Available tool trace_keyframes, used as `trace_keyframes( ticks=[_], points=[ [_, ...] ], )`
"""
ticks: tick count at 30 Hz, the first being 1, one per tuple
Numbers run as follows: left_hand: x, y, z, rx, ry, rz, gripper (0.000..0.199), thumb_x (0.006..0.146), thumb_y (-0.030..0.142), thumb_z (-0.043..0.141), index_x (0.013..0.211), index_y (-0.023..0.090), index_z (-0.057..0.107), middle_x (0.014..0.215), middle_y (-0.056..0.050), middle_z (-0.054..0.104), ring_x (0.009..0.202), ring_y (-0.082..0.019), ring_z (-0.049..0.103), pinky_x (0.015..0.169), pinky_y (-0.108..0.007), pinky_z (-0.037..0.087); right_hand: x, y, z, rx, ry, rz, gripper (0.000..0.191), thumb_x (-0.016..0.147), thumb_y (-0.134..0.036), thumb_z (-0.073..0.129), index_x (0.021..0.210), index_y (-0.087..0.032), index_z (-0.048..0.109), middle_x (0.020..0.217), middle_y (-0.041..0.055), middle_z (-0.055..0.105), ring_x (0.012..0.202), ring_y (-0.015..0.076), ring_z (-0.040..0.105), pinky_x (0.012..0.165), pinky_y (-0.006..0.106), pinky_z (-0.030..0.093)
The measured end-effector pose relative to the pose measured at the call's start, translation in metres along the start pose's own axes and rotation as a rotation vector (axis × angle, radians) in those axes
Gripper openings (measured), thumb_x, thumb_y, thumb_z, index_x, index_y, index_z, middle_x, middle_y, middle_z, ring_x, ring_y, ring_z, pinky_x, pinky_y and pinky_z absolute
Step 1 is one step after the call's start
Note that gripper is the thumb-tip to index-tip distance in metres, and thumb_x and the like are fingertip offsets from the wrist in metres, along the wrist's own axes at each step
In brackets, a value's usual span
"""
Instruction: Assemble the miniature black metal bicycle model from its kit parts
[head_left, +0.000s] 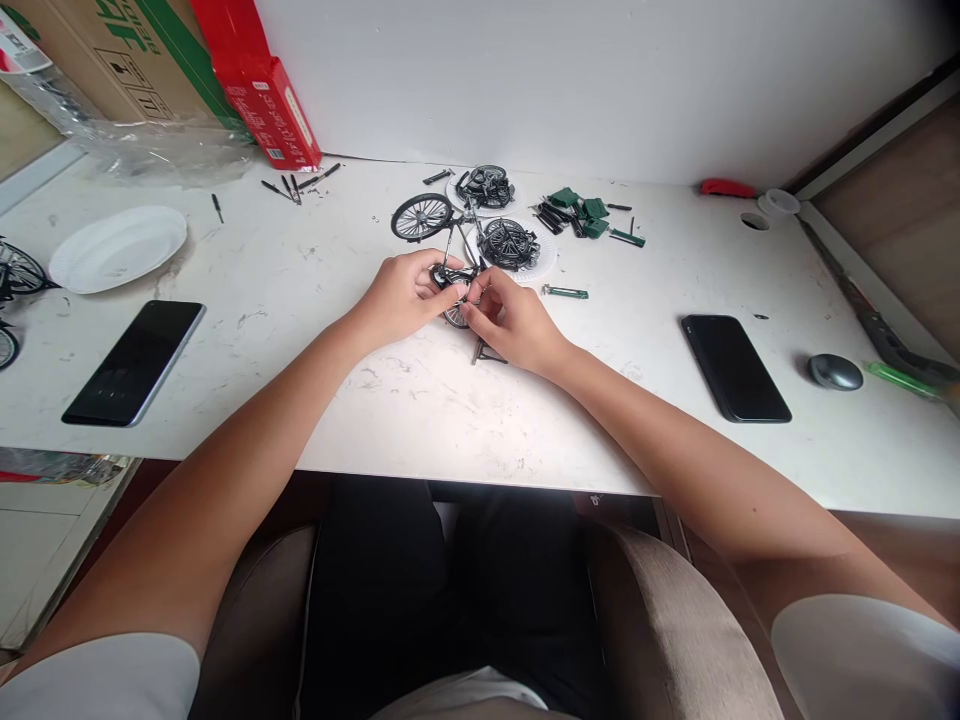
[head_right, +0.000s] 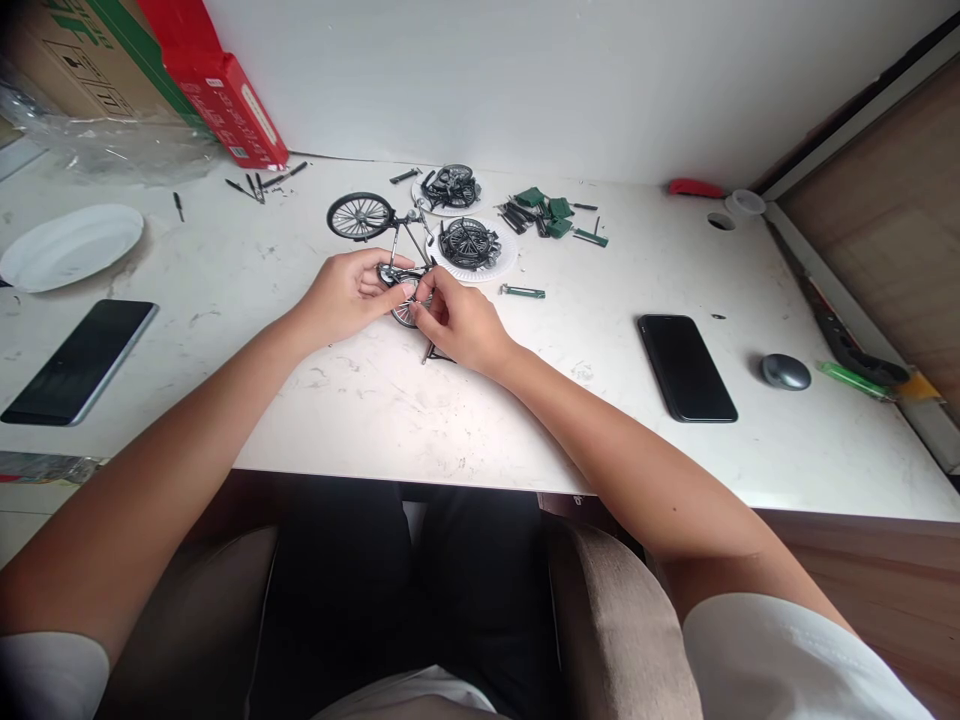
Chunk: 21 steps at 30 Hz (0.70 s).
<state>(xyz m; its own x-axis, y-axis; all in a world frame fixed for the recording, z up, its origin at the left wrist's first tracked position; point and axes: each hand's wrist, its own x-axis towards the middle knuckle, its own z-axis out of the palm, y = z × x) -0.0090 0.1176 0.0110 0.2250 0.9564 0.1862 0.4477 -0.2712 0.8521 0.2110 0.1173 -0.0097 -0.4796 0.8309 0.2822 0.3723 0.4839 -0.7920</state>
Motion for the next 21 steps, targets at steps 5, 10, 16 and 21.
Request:
trace_keyframes(
  ticks=[5, 10, 16, 21],
  points=[
    [0.0002, -0.0019, 0.0001, -0.014, 0.001, 0.009, 0.034, 0.091, 0.037, 0.079, 0.122, 0.023, 0.076, 0.062, 0.002, 0.059, 0.059, -0.016, 0.059, 0.06, -0.03, 0.042, -0.0002, 0.0001, 0.0, -0.003, 0.0, -0.004, 0.023, 0.101, -0.046, 0.065, 0.103, -0.027, 0.052, 0.074, -0.004, 0.063, 0.065, 0.0174, 0.056, 0.064, 0.032, 0.039],
    [0.0004, -0.0014, 0.0005, -0.003, 0.01, 0.021, 0.034, 0.091, 0.038, 0.078, 0.12, 0.022, 0.076, 0.063, 0.002, 0.061, 0.059, -0.016, 0.06, 0.058, -0.028, 0.043, -0.0003, -0.0006, -0.0002, -0.016, -0.006, 0.001, 0.02, 0.102, -0.043, 0.065, 0.104, -0.028, 0.051, 0.074, -0.0039, 0.064, 0.065, 0.0175, 0.055, 0.064, 0.033, 0.038],
    [0.0007, -0.0025, 0.0004, -0.003, 0.008, 0.024, 0.034, 0.091, 0.039, 0.078, 0.121, 0.022, 0.076, 0.069, -0.001, 0.067, 0.064, -0.018, 0.065, 0.058, -0.028, 0.047, -0.0002, -0.0012, -0.0006, -0.019, -0.005, 0.007, 0.02, 0.101, -0.041, 0.065, 0.104, -0.027, 0.051, 0.074, -0.0041, 0.064, 0.066, 0.0176, 0.056, 0.065, 0.033, 0.038],
    [0.0014, -0.0047, 0.0006, -0.02, 0.006, 0.029, 0.035, 0.09, 0.038, 0.08, 0.121, 0.022, 0.076, 0.074, -0.002, 0.071, 0.067, -0.018, 0.068, 0.061, -0.028, 0.051, -0.0003, -0.001, -0.0009, -0.017, -0.009, 0.005, 0.02, 0.101, -0.042, 0.065, 0.104, -0.027, 0.051, 0.075, -0.0034, 0.066, 0.066, 0.0183, 0.057, 0.065, 0.033, 0.039]
  ],
)
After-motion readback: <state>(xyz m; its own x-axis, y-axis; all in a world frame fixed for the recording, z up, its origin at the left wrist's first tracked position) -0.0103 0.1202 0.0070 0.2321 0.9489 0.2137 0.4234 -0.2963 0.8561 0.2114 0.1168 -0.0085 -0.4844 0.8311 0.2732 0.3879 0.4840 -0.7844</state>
